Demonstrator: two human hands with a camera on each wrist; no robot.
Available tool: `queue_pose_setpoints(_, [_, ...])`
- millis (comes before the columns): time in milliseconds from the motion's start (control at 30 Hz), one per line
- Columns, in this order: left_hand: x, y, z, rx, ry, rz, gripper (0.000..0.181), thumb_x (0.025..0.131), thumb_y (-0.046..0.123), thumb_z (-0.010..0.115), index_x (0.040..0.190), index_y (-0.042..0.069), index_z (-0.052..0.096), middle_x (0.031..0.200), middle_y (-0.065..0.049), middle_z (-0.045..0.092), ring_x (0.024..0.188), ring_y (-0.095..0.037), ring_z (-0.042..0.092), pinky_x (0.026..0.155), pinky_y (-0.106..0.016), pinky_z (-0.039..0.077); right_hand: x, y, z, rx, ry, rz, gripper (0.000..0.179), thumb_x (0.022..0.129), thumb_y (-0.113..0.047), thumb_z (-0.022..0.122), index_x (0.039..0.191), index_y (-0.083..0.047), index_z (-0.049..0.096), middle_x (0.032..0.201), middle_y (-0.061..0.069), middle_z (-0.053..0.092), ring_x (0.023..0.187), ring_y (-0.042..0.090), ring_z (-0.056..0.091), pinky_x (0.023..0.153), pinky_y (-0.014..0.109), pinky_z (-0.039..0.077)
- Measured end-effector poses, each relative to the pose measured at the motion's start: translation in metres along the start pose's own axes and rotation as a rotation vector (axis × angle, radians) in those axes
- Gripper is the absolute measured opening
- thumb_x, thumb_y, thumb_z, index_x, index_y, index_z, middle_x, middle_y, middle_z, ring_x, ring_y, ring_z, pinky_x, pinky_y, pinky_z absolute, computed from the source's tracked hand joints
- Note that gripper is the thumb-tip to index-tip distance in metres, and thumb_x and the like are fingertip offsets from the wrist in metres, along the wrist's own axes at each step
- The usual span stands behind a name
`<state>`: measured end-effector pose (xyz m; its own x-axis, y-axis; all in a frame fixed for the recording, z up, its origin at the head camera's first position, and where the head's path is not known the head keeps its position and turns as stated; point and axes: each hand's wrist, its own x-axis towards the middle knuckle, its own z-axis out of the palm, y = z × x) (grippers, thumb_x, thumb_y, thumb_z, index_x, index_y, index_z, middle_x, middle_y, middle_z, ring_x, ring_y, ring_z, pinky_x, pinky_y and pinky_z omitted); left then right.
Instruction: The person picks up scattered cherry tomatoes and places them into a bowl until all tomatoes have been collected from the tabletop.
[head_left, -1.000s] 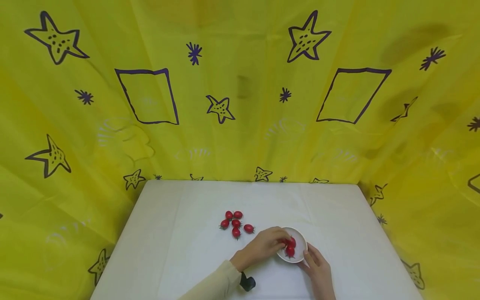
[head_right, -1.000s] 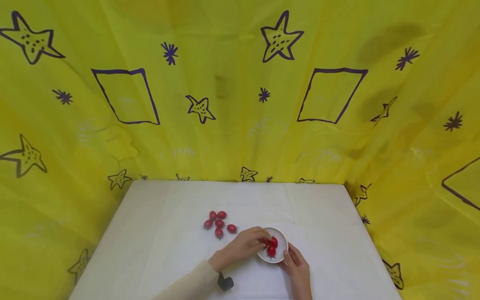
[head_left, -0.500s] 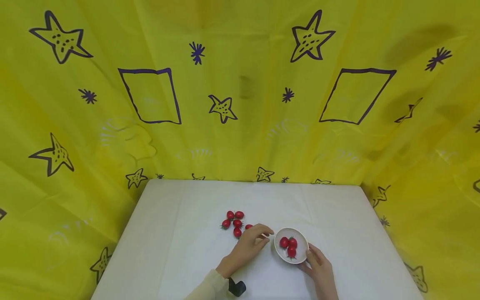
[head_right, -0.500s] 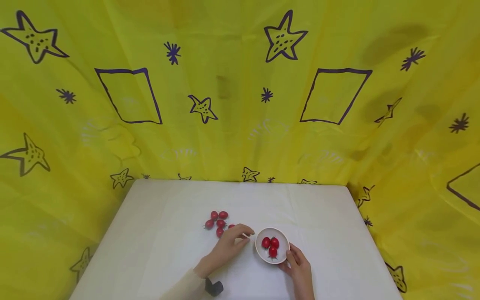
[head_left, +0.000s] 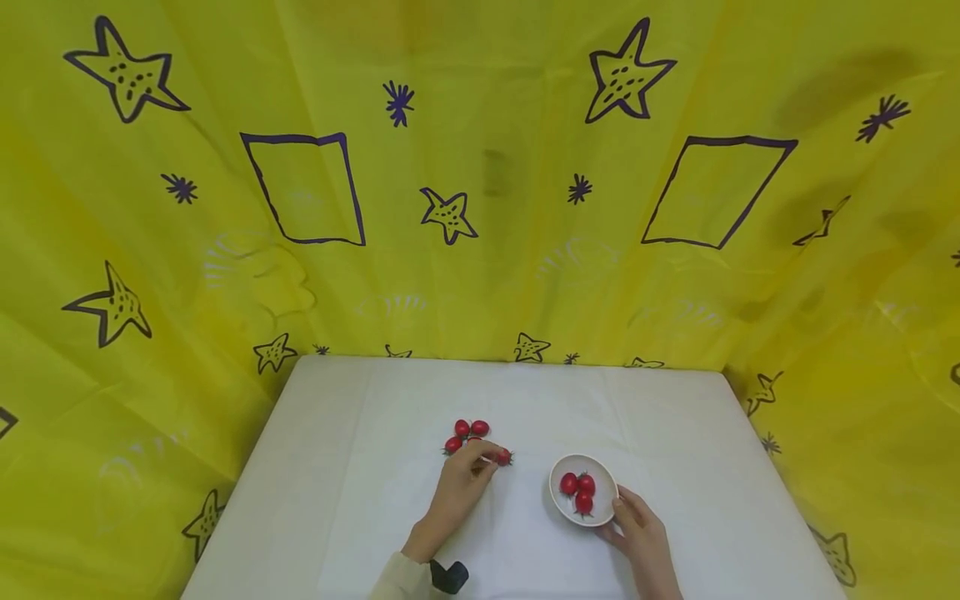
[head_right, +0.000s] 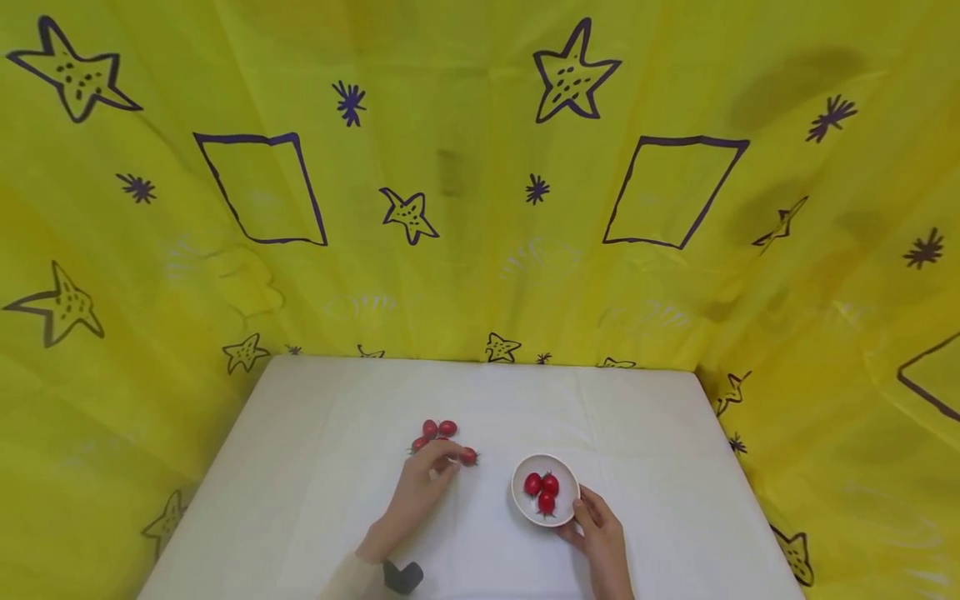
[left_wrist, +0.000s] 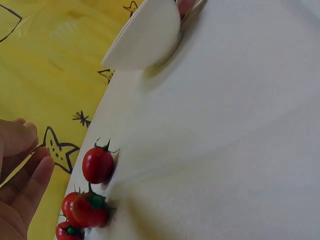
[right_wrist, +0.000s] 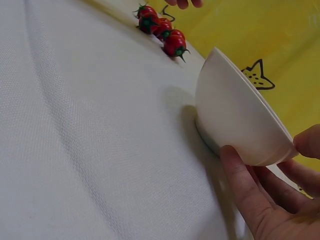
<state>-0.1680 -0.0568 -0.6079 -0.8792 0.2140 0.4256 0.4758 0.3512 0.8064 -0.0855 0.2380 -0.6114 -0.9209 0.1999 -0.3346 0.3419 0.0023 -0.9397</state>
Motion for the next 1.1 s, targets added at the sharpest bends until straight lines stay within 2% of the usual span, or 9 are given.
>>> queue_pose_setpoints(133, [0.003,-0.006,-0.011,-0.011,0.04,-0.041,0.026,0.088,-0.009,0.075,0.112,0.001,0.073,0.107,-0.013,0.075,0.092,-0.025,0.072,0.082,-0.032,0.064,-0.001,-0.002,0.0,-0.011,0.002,-0.003,0.056,0.112,-0.023,0.046,0.157,0.007,0.032,0.162,0.035,0.034,0.11,-0.007,0.061,0.096,0.032,0.061])
queue_pose_setpoints(233, [0.004,-0.01,-0.02,-0.028,0.048,-0.088,0.026,0.089,-0.006,0.076,0.114,0.0,0.072,0.108,-0.014,0.075,0.095,-0.028,0.072,0.086,-0.03,0.064,0.0,-0.002,0.0,-0.025,0.008,0.005,0.055,0.112,-0.022,0.046,0.158,0.006,0.032,0.161,0.034,0.034,0.127,0.014,0.063,0.096,0.032,0.061])
queue_pose_setpoints(333, [0.005,-0.014,-0.028,-0.018,0.062,-0.115,0.028,0.09,-0.003,0.077,0.117,0.001,0.072,0.11,-0.014,0.074,0.097,-0.028,0.073,0.087,-0.028,0.063,0.002,-0.001,0.0,-0.035,0.007,0.013,0.055,0.113,-0.023,0.045,0.158,0.005,0.031,0.162,0.035,0.033,0.143,0.041,0.051,0.096,0.032,0.061])
queue_pose_setpoints(433, [0.006,-0.018,-0.034,-0.015,0.089,-0.095,0.032,0.087,-0.004,0.078,0.118,-0.002,0.071,0.112,-0.017,0.074,0.097,-0.03,0.072,0.086,-0.031,0.064,0.004,-0.001,0.0,-0.032,0.003,0.016,0.056,0.113,-0.023,0.044,0.159,0.005,0.03,0.162,0.036,0.032,0.15,0.05,0.038,0.096,0.032,0.061])
queue_pose_setpoints(633, [0.008,-0.029,-0.042,0.065,0.16,-0.003,0.036,0.081,-0.007,0.083,0.115,-0.005,0.071,0.109,-0.02,0.074,0.095,-0.034,0.07,0.081,-0.042,0.064,0.002,-0.003,0.001,-0.015,-0.003,0.009,0.056,0.113,-0.022,0.044,0.159,0.006,0.029,0.162,0.037,0.031,0.149,0.05,0.039,0.097,0.032,0.061])
queue_pose_setpoints(767, [0.006,-0.036,-0.044,0.194,0.196,-0.008,0.038,0.08,-0.001,0.086,0.116,0.001,0.072,0.111,-0.013,0.074,0.096,-0.028,0.066,0.082,-0.038,0.061,0.0,-0.003,0.001,-0.012,-0.002,0.001,0.056,0.113,-0.022,0.045,0.159,0.007,0.029,0.162,0.036,0.031,0.148,0.048,0.041,0.097,0.032,0.061])
queue_pose_setpoints(933, [0.003,-0.038,-0.045,0.296,0.172,-0.086,0.039,0.083,0.006,0.086,0.119,0.004,0.072,0.116,-0.01,0.074,0.104,-0.028,0.064,0.09,-0.043,0.055,0.0,-0.002,0.001,-0.01,-0.003,-0.003,0.056,0.113,-0.022,0.044,0.159,0.007,0.029,0.162,0.036,0.032,0.149,0.048,0.04,0.097,0.033,0.061])
queue_pose_setpoints(1033, [0.001,-0.04,-0.044,0.321,0.109,-0.181,0.041,0.088,0.013,0.083,0.125,0.005,0.069,0.124,-0.011,0.071,0.112,-0.029,0.062,0.097,-0.047,0.053,-0.001,-0.002,0.0,0.006,0.0,-0.004,0.056,0.113,-0.022,0.045,0.158,0.007,0.03,0.162,0.036,0.032,0.136,0.025,0.059,0.097,0.032,0.061])
queue_pose_setpoints(1100, [0.0,-0.042,-0.043,0.345,0.068,-0.234,0.043,0.09,0.017,0.081,0.129,0.006,0.067,0.128,-0.011,0.069,0.116,-0.03,0.061,0.1,-0.048,0.053,-0.001,-0.002,0.0,0.013,0.003,-0.002,0.056,0.112,-0.022,0.046,0.158,0.007,0.03,0.162,0.036,0.032,0.127,0.013,0.062,0.097,0.032,0.061])
